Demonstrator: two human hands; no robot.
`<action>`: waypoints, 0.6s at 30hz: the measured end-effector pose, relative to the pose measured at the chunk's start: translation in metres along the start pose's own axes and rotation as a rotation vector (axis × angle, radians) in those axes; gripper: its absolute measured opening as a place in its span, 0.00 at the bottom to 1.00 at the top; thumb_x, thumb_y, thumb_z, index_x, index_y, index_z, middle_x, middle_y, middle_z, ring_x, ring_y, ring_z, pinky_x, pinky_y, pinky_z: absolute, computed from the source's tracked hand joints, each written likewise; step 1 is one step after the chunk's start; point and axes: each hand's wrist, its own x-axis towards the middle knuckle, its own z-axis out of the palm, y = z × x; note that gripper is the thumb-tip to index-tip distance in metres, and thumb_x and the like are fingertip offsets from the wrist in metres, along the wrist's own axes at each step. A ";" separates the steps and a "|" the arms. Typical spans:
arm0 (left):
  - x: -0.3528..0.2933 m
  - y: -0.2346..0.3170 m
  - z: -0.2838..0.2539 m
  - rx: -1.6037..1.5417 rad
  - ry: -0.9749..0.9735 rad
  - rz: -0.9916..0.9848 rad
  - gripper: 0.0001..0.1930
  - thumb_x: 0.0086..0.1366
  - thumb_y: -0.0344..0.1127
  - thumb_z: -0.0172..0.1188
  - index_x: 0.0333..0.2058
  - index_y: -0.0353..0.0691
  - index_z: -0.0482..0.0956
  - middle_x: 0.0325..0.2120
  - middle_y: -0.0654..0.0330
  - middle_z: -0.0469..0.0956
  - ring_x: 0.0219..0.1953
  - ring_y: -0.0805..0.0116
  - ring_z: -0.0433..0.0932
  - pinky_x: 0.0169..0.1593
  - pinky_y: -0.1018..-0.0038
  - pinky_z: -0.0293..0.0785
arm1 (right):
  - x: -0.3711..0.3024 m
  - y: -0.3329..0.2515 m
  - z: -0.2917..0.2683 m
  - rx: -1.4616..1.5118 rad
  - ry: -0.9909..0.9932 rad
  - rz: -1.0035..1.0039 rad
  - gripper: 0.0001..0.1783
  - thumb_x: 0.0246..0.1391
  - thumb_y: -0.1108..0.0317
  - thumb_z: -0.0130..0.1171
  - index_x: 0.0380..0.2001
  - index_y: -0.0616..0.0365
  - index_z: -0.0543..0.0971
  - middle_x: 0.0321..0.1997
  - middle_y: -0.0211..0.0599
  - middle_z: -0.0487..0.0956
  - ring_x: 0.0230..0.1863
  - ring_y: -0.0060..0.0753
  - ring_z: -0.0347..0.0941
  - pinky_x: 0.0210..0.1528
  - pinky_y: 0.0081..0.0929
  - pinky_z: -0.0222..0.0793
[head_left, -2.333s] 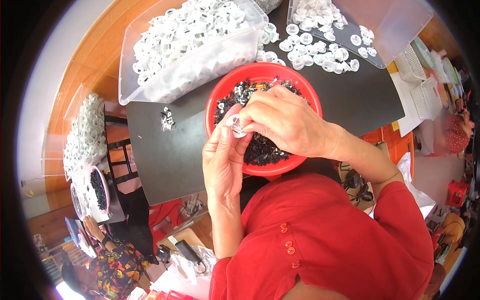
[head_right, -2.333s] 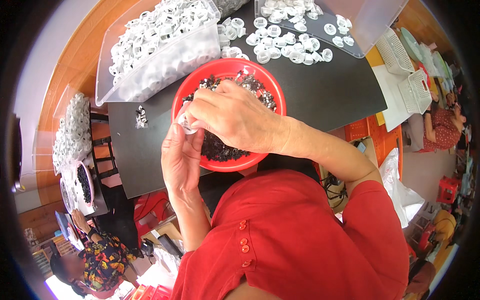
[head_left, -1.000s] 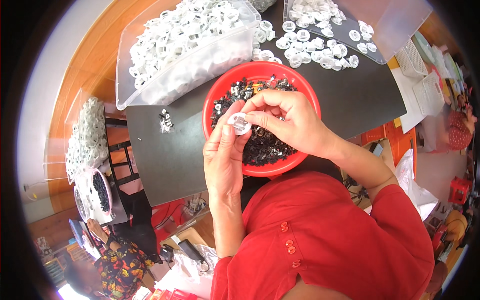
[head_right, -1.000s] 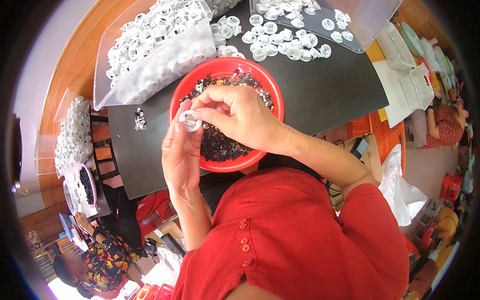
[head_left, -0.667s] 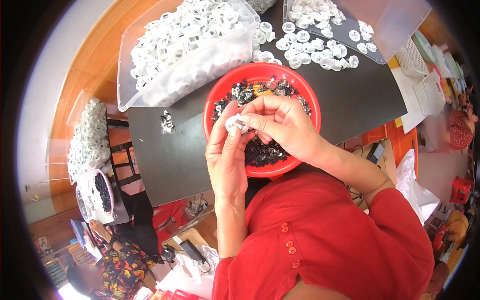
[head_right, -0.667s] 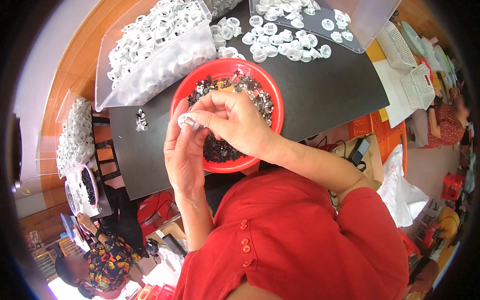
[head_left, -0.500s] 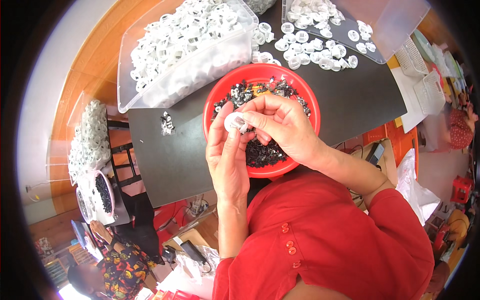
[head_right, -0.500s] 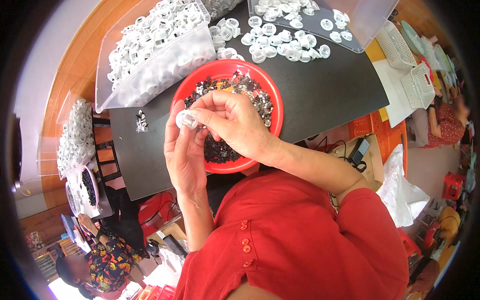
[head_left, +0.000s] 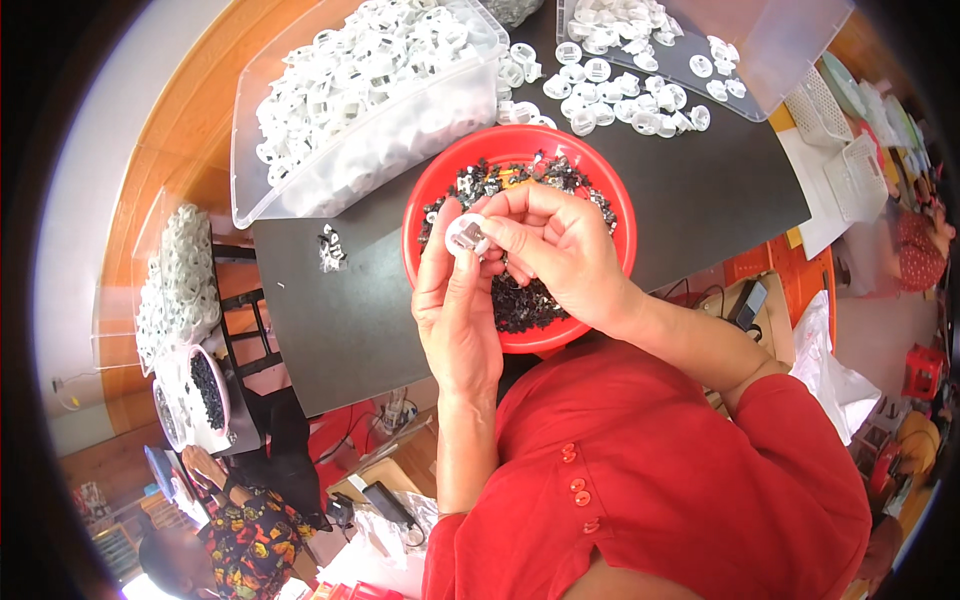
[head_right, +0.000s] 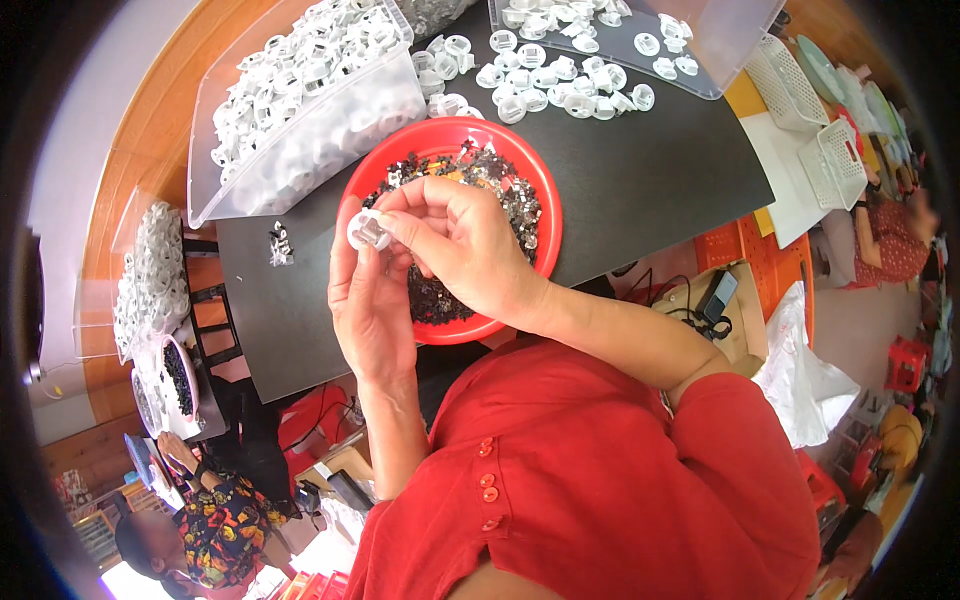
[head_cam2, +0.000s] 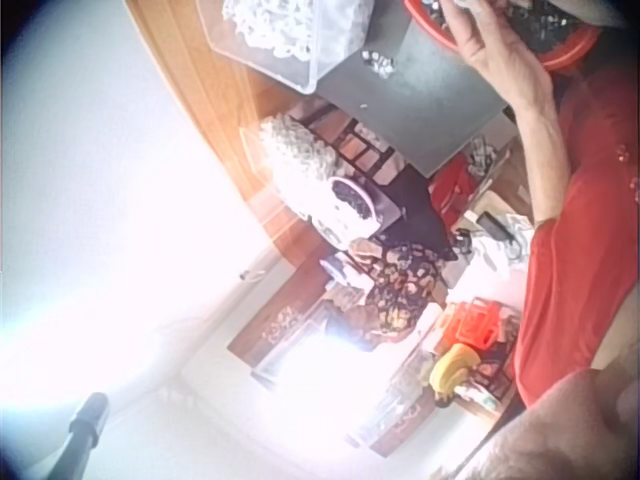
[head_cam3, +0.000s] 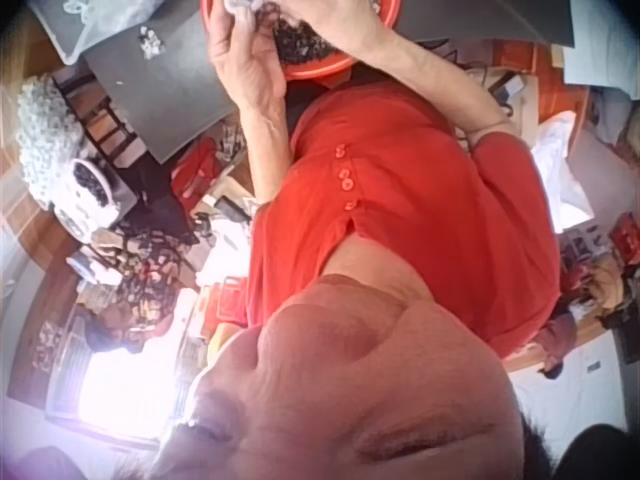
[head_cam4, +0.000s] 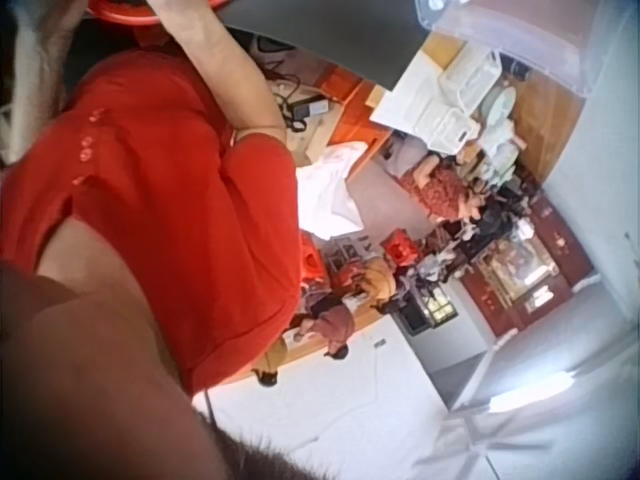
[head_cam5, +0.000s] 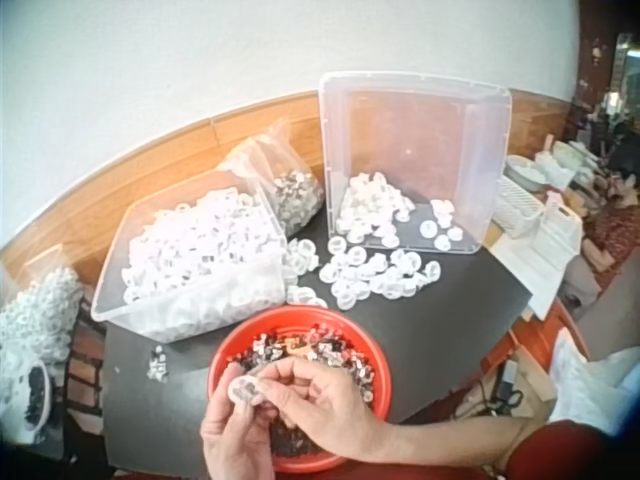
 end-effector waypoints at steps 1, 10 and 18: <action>0.000 0.000 0.002 -0.001 0.000 0.000 0.21 0.67 0.29 0.54 0.57 0.32 0.67 0.50 0.50 0.75 0.42 0.73 0.75 0.44 0.76 0.72 | 0.001 0.000 -0.001 0.038 -0.008 0.048 0.08 0.60 0.74 0.54 0.41 0.68 0.75 0.37 0.33 0.80 0.37 0.19 0.77 0.36 0.16 0.74; -0.006 0.007 -0.002 -0.058 0.002 -0.019 0.20 0.68 0.29 0.50 0.58 0.32 0.67 0.50 0.49 0.75 0.41 0.73 0.75 0.45 0.76 0.72 | -0.012 0.004 0.008 -0.620 0.042 -0.470 0.08 0.59 0.75 0.55 0.41 0.67 0.76 0.37 0.33 0.80 0.31 0.16 0.76 0.33 0.16 0.73; -0.017 0.009 0.003 0.068 -0.056 0.043 0.24 0.68 0.32 0.50 0.61 0.33 0.61 0.51 0.52 0.74 0.49 0.69 0.74 0.54 0.71 0.68 | -0.018 -0.011 0.011 0.023 -0.016 -0.065 0.09 0.59 0.76 0.55 0.41 0.71 0.75 0.39 0.39 0.80 0.39 0.21 0.78 0.40 0.17 0.75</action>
